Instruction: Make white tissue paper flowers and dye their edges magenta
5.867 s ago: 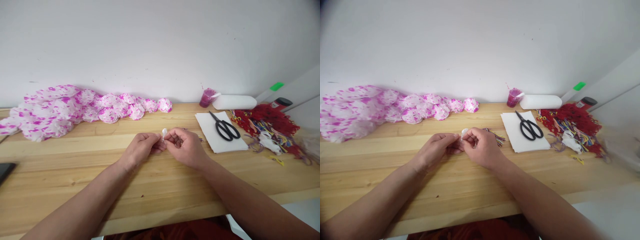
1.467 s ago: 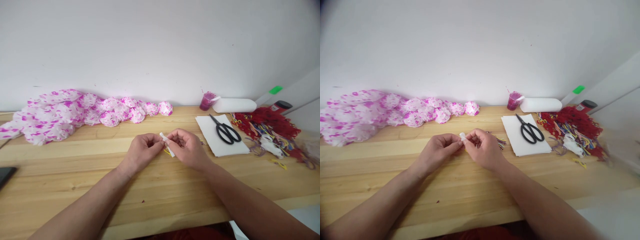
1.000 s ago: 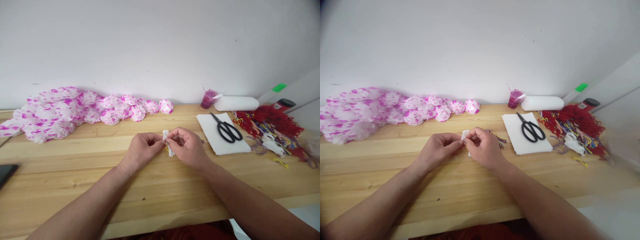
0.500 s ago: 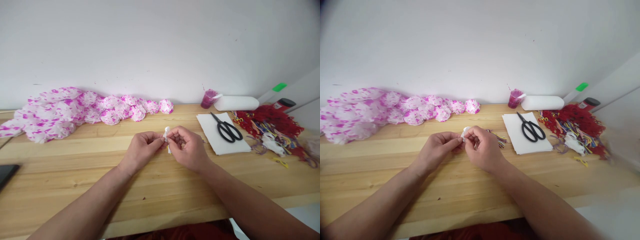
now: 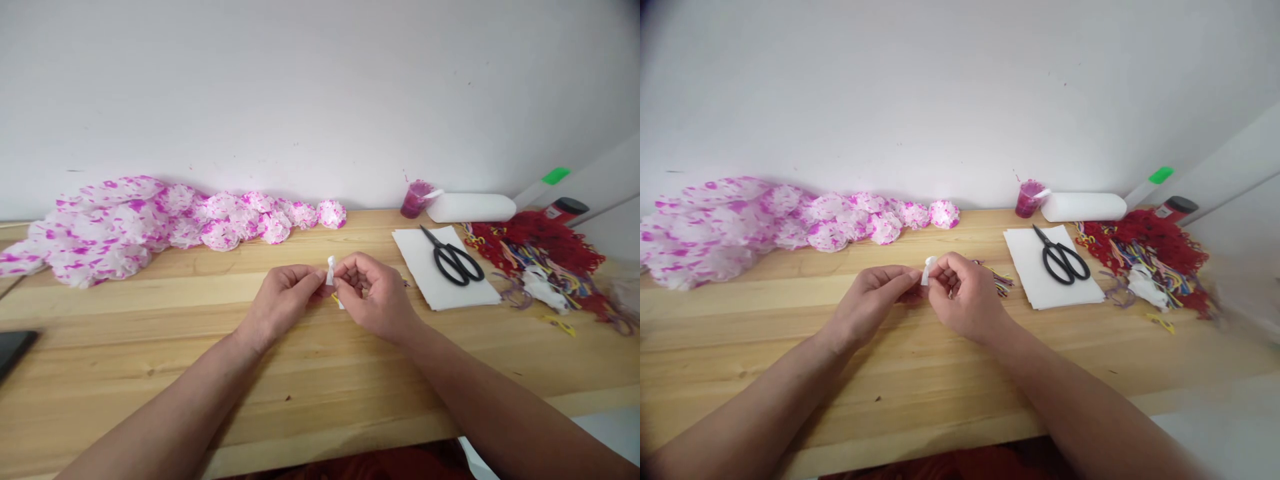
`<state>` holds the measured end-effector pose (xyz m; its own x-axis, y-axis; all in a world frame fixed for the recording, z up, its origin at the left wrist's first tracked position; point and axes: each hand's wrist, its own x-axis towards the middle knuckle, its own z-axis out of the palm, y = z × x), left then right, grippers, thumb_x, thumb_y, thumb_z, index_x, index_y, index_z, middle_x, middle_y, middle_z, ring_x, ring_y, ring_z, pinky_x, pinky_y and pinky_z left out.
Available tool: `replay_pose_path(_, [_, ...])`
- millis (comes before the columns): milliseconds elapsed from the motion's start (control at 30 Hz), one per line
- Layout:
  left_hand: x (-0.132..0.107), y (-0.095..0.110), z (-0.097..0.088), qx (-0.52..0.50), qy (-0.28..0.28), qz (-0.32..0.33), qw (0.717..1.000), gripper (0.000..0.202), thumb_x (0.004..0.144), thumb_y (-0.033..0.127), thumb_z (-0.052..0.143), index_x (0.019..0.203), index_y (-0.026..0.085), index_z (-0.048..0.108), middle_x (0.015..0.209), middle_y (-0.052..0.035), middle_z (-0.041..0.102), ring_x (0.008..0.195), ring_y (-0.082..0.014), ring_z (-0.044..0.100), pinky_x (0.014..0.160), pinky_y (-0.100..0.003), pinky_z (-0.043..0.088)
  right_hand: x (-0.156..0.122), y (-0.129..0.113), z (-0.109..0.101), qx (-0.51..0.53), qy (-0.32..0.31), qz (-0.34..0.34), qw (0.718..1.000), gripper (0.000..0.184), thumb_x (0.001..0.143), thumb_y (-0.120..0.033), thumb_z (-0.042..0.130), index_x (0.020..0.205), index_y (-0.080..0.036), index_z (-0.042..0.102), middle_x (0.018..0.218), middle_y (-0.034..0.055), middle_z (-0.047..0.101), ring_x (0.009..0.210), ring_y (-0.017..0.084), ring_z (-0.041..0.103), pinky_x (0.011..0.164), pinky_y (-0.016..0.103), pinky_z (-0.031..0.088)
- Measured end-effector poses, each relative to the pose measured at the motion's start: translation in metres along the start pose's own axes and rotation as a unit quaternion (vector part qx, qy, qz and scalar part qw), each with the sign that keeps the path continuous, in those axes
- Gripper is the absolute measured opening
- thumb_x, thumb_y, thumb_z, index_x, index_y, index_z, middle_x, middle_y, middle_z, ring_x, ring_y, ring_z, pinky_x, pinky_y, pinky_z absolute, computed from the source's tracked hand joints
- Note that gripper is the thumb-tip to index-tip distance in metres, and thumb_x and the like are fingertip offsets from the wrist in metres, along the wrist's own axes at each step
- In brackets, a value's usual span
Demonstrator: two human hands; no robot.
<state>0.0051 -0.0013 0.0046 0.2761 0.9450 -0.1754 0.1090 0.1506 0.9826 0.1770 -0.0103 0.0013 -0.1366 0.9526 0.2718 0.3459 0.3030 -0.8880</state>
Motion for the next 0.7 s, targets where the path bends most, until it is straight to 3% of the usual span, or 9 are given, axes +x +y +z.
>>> replay_pose_path(367, [0.0012,-0.0016,-0.0008,-0.006,-0.011,0.000,1.000,0.034,0.089,0.039,0.058,0.065,0.016,0.065,0.066,-0.0019,0.064,0.065,-0.0139,0.053,0.064,-0.026,0.042,0.0002,-0.0003,-0.0013,-0.009,-0.014,0.009,1.000,0.008,0.078,-0.015,0.063,0.085,-0.020,0.062,0.069,-0.0008,0.065,0.061,0.011,0.060,0.057,0.023,0.050])
replay_pose_path(700, [0.0025,-0.0029,-0.0001,-0.023,-0.004,-0.014,1.000,0.031,0.086,0.038,0.060,0.068,0.014,0.070,0.069,-0.0036,0.066,0.066,-0.0141,0.055,0.064,-0.026,0.041,0.0011,-0.0010,-0.0012,-0.009,-0.009,0.020,1.000,0.005,0.078,-0.015,0.063,0.082,-0.018,0.063,0.066,-0.0008,0.065,0.057,0.011,0.059,0.055,0.022,0.049])
